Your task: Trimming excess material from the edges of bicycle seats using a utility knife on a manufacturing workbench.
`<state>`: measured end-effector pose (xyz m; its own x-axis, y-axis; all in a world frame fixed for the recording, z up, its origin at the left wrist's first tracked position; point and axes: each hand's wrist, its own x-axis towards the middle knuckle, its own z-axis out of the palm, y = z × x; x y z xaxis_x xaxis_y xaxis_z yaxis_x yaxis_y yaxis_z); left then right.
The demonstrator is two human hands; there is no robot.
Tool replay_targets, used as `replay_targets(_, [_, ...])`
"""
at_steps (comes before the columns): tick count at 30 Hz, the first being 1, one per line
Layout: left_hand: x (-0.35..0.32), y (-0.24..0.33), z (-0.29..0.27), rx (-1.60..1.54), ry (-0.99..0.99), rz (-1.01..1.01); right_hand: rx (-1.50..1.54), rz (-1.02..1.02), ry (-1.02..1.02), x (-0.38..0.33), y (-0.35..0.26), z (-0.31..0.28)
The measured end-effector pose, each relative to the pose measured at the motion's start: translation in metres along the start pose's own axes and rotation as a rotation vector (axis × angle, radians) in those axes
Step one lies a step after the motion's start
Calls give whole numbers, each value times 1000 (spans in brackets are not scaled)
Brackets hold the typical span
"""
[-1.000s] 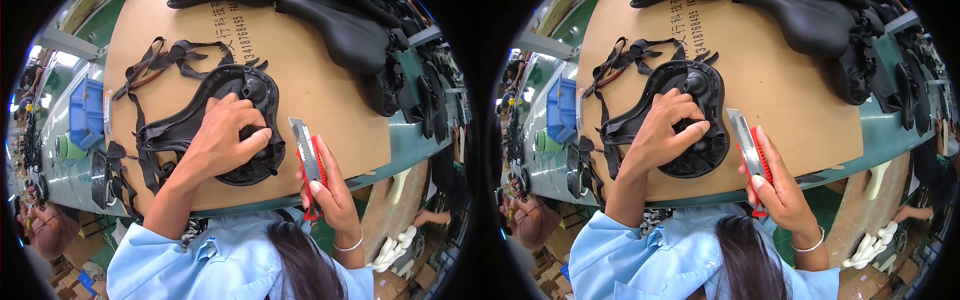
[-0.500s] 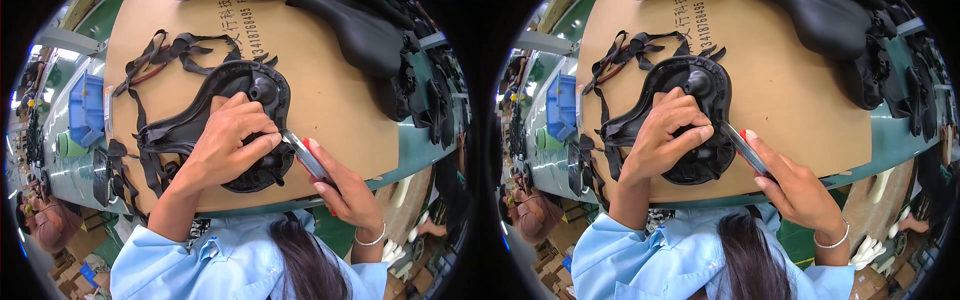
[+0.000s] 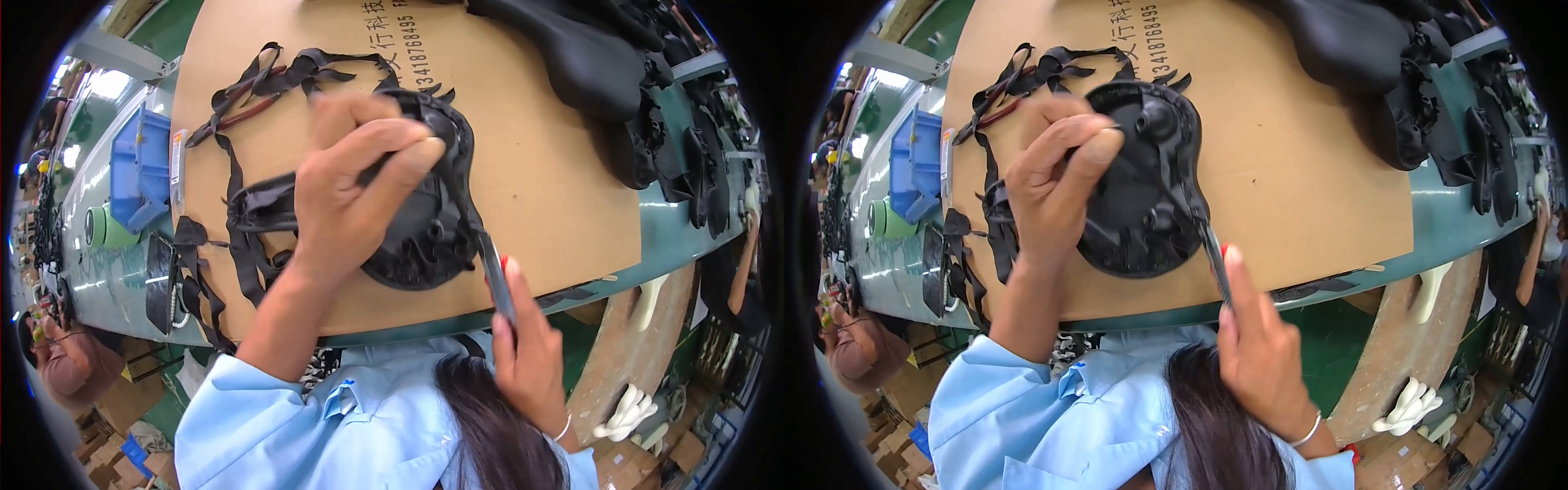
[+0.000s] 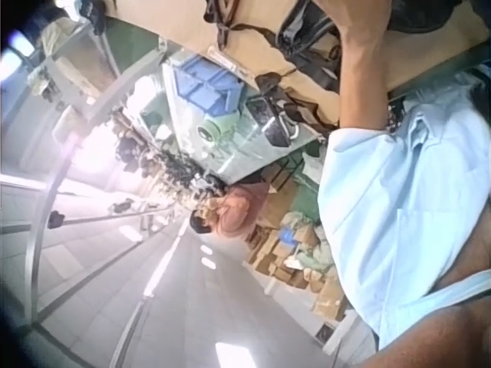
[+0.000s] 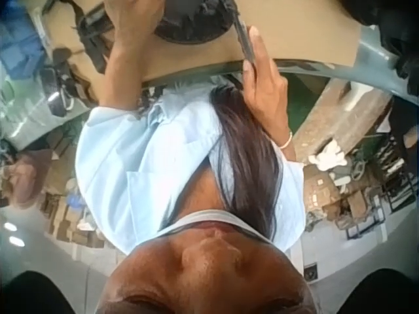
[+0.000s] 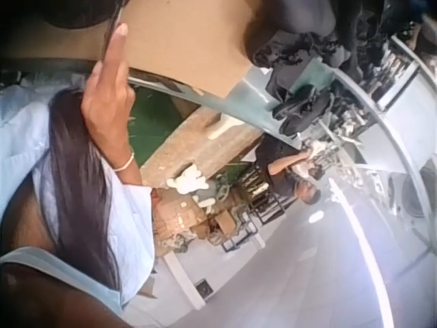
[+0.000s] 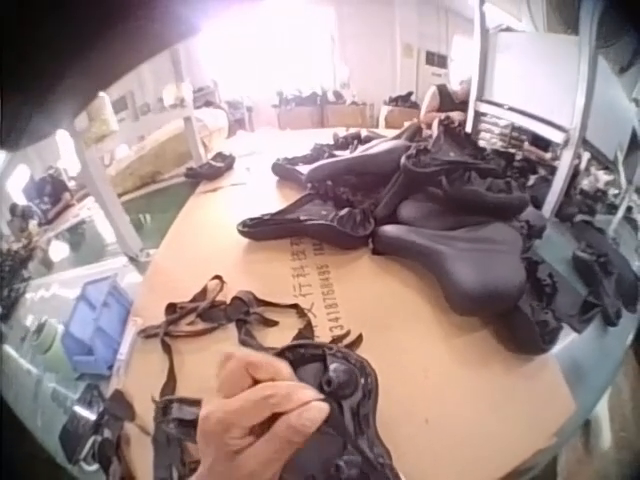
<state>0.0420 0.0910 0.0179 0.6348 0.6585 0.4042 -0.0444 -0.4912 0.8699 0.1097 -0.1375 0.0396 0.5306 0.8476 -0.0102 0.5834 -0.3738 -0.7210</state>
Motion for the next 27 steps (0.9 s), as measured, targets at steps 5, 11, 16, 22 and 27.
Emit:
replay_targets(5, [36,-31,-44,-110,-238,-357,-36,-101,-3,68,27,-28])
replay_targets(11, [-57,40,-58,372,-377,-358,-8,-225,-492,128,46,-73])
replay_targets(16, [-42,29,-21,-241,-101,-163,11,-401,-636,142,38,-58])
replay_targets(22, [21,24,-21,-662,340,-185,-149,-444,-540,103,39,-69])
replay_targets(27, [57,34,-46,-676,348,-108,-356,-145,-523,50,10,-73])
